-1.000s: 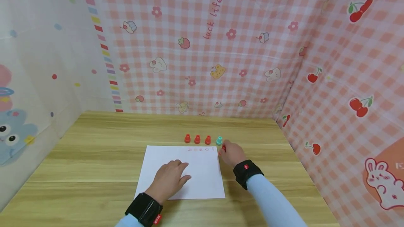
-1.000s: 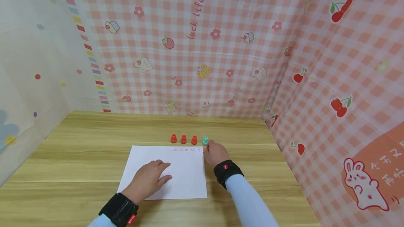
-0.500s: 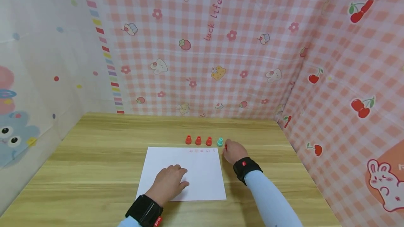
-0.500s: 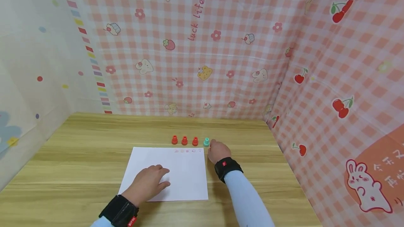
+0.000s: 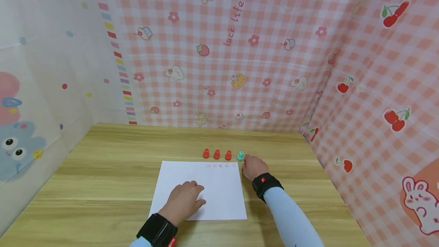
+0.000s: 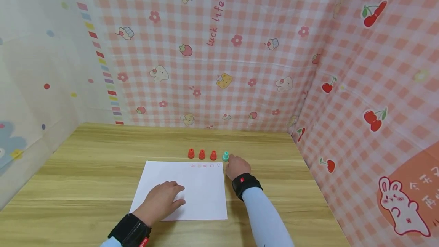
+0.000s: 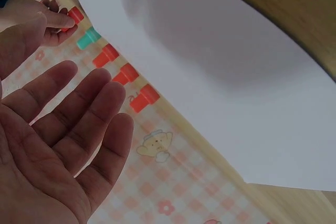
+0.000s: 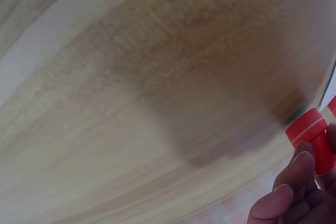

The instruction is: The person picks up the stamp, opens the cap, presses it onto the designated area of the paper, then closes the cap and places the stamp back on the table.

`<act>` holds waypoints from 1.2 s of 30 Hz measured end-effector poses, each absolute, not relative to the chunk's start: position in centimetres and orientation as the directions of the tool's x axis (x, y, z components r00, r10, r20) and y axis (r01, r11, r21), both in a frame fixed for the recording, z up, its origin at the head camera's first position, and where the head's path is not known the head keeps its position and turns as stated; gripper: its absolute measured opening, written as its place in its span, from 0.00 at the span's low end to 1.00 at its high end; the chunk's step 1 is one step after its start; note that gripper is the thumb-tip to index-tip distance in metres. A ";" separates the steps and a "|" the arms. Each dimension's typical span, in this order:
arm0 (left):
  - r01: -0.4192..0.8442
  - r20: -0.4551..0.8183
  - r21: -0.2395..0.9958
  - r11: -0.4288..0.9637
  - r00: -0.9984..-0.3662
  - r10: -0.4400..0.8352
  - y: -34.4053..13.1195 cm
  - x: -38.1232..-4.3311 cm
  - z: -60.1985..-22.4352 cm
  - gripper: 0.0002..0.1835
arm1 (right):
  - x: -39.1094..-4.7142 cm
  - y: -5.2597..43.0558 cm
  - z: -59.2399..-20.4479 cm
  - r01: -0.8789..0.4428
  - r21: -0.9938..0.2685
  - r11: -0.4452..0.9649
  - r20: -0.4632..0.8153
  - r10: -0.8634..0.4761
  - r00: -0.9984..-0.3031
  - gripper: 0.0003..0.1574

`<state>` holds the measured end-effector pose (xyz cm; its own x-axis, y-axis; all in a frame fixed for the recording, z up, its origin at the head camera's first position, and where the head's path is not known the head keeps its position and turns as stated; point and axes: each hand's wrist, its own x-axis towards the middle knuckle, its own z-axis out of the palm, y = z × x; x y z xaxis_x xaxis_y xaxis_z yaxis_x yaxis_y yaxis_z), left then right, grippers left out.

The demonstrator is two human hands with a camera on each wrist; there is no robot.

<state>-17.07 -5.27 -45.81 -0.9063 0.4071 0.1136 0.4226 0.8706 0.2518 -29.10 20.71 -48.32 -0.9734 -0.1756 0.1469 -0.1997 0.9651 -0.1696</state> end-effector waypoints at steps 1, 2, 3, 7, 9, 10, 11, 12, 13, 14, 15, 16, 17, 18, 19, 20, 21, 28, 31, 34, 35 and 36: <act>0.423 0.112 0.252 0.870 -0.906 0.409 -5.3 -17.1 -45.8 0.19 | -29.1 20.7 -48.4 -0.199 -0.168 0.966 0.149 -0.174 -0.973 0.08; 0.424 0.110 0.252 0.870 -0.905 0.410 -5.3 -17.1 -45.8 0.19 | -29.1 20.8 -48.4 -0.198 -0.166 0.966 0.151 -0.173 -0.973 0.08; 0.424 0.107 0.254 0.869 -0.906 0.411 -5.3 -17.1 -45.8 0.19 | -29.2 20.8 -48.5 -0.196 -0.164 0.967 0.152 -0.172 -0.973 0.08; 0.423 0.099 0.257 0.869 -0.906 0.412 -5.3 -17.2 -45.8 0.19 | -29.2 21.0 -48.7 -0.183 -0.158 0.970 0.147 -0.160 -0.976 0.08; 0.425 0.097 0.257 0.868 -0.905 0.414 -5.2 -17.2 -45.8 0.19 | -29.3 21.2 -48.8 -0.178 -0.153 0.972 0.144 -0.156 -0.977 0.08; 0.427 0.097 0.256 0.867 -0.904 0.416 -5.2 -17.2 -45.9 0.19 | -29.3 21.3 -48.9 -0.175 -0.150 0.973 0.145 -0.154 -0.977 0.08; 0.428 0.098 0.256 0.867 -0.903 0.417 -5.2 -17.3 -45.9 0.19 | -29.3 21.3 -49.0 -0.174 -0.149 0.973 0.146 -0.153 -0.977 0.08; 0.430 0.098 0.255 0.866 -0.903 0.419 -5.2 -17.3 -45.9 0.19 | -29.2 21.3 -49.1 -0.171 -0.151 0.974 0.146 -0.149 -0.978 0.08; 0.432 0.098 0.253 0.866 -0.902 0.421 -5.2 -17.3 -45.9 0.19 | -29.2 21.4 -49.1 -0.170 -0.152 0.974 0.148 -0.147 -0.978 0.08; 0.433 0.099 0.252 0.865 -0.901 0.422 -5.1 -17.3 -45.9 0.19 | -29.2 21.4 -49.1 -0.169 -0.152 0.974 0.149 -0.146 -0.978 0.08; 0.434 0.100 0.252 0.865 -0.901 0.423 -5.1 -17.3 -45.9 0.19 | -29.2 21.4 -49.2 -0.163 -0.154 0.975 0.147 -0.141 -0.979 0.09; 0.433 0.101 0.252 0.865 -0.901 0.422 -5.1 -17.3 -45.9 0.19 | -29.1 21.5 -49.2 -0.158 -0.154 0.975 0.144 -0.136 -0.980 0.10; 0.432 0.101 0.252 0.866 -0.902 0.421 -5.1 -17.3 -45.9 0.19 | -29.1 21.5 -49.2 -0.153 -0.154 0.976 0.143 -0.132 -0.981 0.12; 0.433 0.104 0.252 0.866 -0.901 0.420 -5.1 -17.3 -45.9 0.19 | -29.0 21.5 -49.2 -0.148 -0.156 0.977 0.141 -0.126 -0.982 0.14; 0.433 0.108 0.251 0.865 -0.901 0.420 -5.1 -17.3 -45.9 0.19 | -29.0 21.6 -49.1 -0.141 -0.159 0.977 0.138 -0.120 -0.983 0.16; 0.435 0.114 0.250 0.865 -0.900 0.420 -5.2 -17.3 -46.0 0.19 | -29.0 21.6 -49.0 -0.132 -0.166 0.977 0.131 -0.111 -0.985 0.18; 0.437 0.119 0.248 0.865 -0.900 0.420 -5.2 -17.4 -46.0 0.19 | -28.9 21.7 -48.9 -0.123 -0.171 0.978 0.124 -0.102 -0.987 0.21; 0.440 0.139 0.249 0.863 -0.898 0.418 -5.6 -18.1 -46.1 0.19 | -28.6 22.3 -47.3 -0.037 -0.252 0.967 0.072 -0.019 -0.997 0.31; 0.433 0.148 0.247 0.867 -0.901 0.408 -5.9 -18.5 -45.9 0.19 | -28.1 22.3 -46.5 -0.020 -0.282 0.959 0.081 0.003 -0.997 0.32; 0.431 0.166 0.233 0.872 -0.901 0.401 -6.2 -19.1 -45.7 0.19 | -27.3 22.1 -45.7 -0.019 -0.318 0.948 0.117 0.019 -0.993 0.31; 0.433 0.177 0.226 0.873 -0.899 0.400 -6.3 -19.3 -45.7 0.19 | -26.9 21.9 -45.5 -0.022 -0.333 0.943 0.129 0.022 -0.991 0.30; 0.434 0.187 0.215 0.875 -0.897 0.400 -6.4 -19.5 -45.6 0.19 | -26.6 21.6 -45.4 -0.026 -0.346 0.938 0.145 0.026 -0.989 0.28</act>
